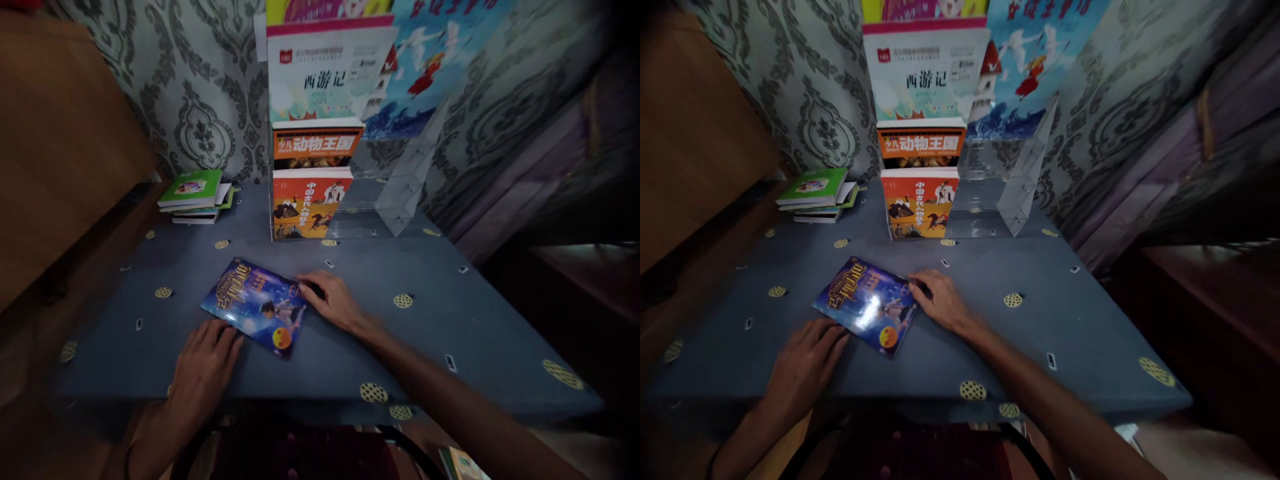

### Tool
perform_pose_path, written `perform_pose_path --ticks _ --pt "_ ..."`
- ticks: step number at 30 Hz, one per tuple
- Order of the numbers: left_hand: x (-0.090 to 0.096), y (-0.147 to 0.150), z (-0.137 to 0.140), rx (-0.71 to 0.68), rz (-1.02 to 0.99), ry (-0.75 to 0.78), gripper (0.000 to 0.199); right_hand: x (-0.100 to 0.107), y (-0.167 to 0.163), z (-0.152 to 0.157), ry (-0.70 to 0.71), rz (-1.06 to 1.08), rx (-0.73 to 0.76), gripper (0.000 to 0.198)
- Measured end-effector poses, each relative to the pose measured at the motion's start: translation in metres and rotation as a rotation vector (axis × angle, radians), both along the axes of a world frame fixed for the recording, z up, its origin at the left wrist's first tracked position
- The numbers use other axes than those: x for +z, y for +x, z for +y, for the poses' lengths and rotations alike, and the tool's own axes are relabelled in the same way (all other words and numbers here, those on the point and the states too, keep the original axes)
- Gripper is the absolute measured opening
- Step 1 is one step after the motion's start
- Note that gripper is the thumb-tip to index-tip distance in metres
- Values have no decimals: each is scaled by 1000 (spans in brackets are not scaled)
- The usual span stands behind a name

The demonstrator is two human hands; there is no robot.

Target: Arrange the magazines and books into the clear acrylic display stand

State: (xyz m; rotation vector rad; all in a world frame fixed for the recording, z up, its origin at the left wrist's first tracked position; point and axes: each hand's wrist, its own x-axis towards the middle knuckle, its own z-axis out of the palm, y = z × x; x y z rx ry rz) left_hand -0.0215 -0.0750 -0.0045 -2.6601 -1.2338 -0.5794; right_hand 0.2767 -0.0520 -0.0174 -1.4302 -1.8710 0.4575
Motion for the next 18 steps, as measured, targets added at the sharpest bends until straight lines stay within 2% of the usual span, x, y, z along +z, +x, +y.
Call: perform_pose_path --ticks 3,6,10,15,18 --pt "-1 -10 16 96 -42 -79 36 2 -7 0 -55 3 -15 30" --pt "-3 -16 37 200 -80 -171 45 2 -20 7 -37 -60 10 32" --pt "-16 -14 66 313 -138 -291 58 -4 -41 22 -69 -158 86 50" --pt "-36 -5 91 293 -377 -382 63 -17 -48 27 -96 -157 89 60" --pt "-38 2 100 253 -612 -449 60 -21 -45 23 -123 -109 78 65"
